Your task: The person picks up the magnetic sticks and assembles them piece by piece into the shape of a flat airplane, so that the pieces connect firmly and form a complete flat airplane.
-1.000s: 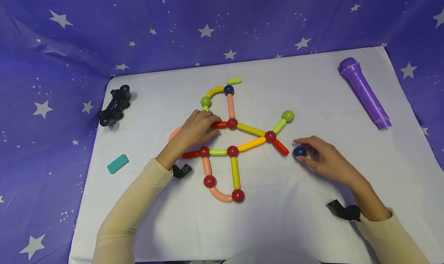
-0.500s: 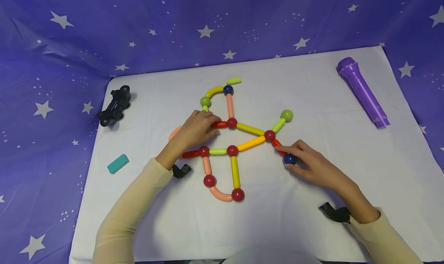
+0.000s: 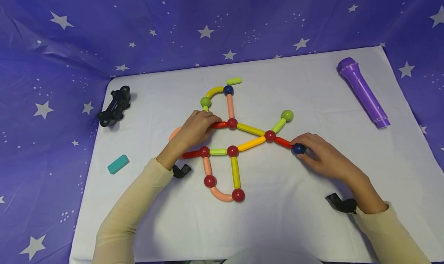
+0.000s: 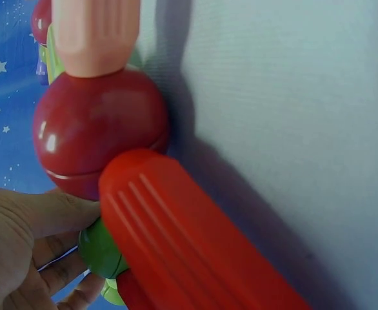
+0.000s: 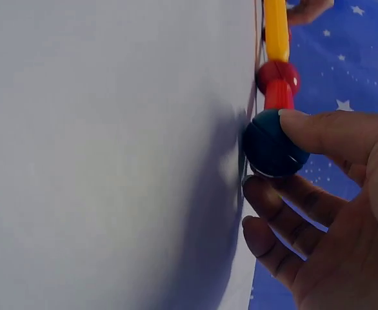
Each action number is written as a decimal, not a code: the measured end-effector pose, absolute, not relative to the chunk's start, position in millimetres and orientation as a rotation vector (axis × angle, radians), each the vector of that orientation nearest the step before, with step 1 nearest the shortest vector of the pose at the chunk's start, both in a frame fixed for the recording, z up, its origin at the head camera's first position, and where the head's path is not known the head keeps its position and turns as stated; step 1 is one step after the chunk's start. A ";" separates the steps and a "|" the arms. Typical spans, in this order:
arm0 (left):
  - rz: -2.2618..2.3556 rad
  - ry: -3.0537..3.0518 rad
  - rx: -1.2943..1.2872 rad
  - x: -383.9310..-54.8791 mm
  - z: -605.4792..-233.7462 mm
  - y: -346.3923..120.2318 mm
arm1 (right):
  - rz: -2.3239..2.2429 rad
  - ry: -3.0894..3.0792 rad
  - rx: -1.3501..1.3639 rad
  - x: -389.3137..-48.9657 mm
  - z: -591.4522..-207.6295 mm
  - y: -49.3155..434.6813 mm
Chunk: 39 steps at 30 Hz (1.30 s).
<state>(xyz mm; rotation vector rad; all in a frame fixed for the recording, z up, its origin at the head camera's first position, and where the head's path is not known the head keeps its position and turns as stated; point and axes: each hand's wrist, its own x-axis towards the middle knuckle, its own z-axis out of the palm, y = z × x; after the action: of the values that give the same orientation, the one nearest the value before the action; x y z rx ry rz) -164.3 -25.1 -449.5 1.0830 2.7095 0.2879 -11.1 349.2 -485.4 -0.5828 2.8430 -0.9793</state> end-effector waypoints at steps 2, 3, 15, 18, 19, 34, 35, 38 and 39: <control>0.286 2.715 1.083 -164.2 -449.5 -24.9 | -0.992 2.851 -0.558 -13.4 -483.7 351.8; 0.286 2.715 1.082 -164.3 -449.5 -24.8 | -0.993 2.850 -0.554 -14.5 -483.1 352.7; 0.291 2.715 1.096 -165.2 -449.7 -24.2 | -1.083 2.877 -0.523 -31.0 -483.2 362.7; 0.296 2.715 1.092 -165.4 -449.2 -24.2 | -1.164 2.889 -0.513 -51.7 -484.3 364.5; 0.294 2.715 1.089 -165.5 -449.3 -24.3 | -1.170 2.885 -0.497 -59.1 -484.1 364.1; 0.301 2.706 1.101 -165.4 -450.9 -23.9 | -1.083 2.823 -0.398 -98.0 -492.2 355.0; 0.302 2.706 1.101 -165.4 -450.7 -24.2 | -1.087 2.821 -0.396 -97.2 -492.1 355.2; 0.304 2.708 1.103 -165.6 -450.7 -24.8 | -1.088 2.815 -0.389 -95.5 -491.7 355.6; 0.303 2.707 1.103 -165.7 -450.9 -25.1 | -1.088 2.813 -0.387 -95.0 -491.5 355.5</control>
<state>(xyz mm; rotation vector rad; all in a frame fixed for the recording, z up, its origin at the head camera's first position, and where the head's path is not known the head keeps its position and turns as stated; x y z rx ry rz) -165.7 -25.1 -450.9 1.1033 2.7070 0.3027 -95.0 355.5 -491.5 -0.3867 2.8130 -1.0879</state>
